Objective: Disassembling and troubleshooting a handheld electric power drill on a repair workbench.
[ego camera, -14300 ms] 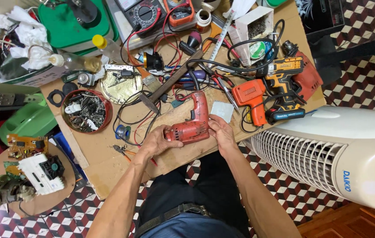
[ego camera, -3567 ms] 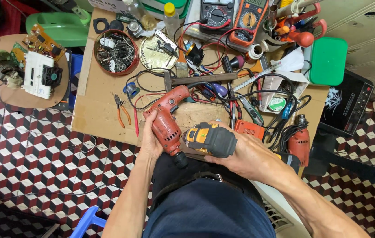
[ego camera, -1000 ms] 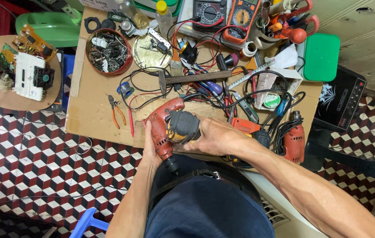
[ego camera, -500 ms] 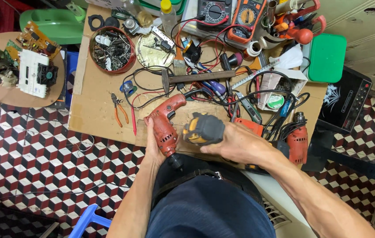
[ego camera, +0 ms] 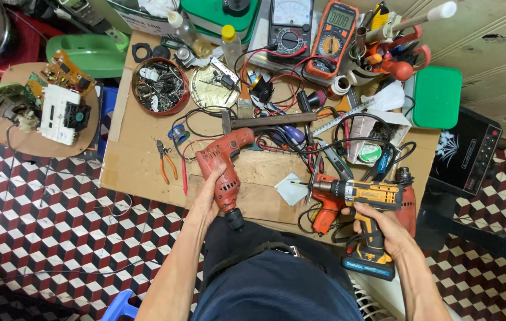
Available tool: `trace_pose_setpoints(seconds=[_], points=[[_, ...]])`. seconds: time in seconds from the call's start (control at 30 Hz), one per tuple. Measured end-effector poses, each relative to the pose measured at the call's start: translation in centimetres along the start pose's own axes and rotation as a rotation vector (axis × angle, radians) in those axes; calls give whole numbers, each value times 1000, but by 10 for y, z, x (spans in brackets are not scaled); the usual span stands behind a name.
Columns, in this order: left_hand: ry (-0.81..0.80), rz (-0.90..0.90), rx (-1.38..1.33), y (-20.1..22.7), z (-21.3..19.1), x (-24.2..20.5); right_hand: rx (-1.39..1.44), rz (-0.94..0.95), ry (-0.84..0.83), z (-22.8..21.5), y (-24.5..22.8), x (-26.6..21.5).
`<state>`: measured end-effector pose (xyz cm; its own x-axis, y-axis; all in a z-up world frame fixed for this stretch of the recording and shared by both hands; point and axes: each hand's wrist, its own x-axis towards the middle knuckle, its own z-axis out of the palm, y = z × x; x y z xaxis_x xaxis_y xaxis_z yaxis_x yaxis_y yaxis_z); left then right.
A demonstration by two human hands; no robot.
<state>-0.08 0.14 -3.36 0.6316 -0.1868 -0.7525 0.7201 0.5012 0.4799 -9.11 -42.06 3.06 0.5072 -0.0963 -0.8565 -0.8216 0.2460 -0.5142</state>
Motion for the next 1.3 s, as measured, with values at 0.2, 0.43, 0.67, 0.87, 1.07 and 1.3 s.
trace_pose_setpoints(seconds=[0.2,0.43,0.67,0.87,1.07,1.3], points=[[33,48,75,20,12,-3,71,-8,-54,-27,41,40],[58,42,128,16,13,0,-128,-35,159,-64,65,85],[92,136,169,9,22,0,-345,-167,526,-60,78,110],[61,140,141,16,37,-11,-891,-146,656,-5,44,55],[13,74,35,16,22,-7,-751,-492,550,96,17,3],[-124,-36,-201,29,22,-1,69,-129,-183,192,69,85]])
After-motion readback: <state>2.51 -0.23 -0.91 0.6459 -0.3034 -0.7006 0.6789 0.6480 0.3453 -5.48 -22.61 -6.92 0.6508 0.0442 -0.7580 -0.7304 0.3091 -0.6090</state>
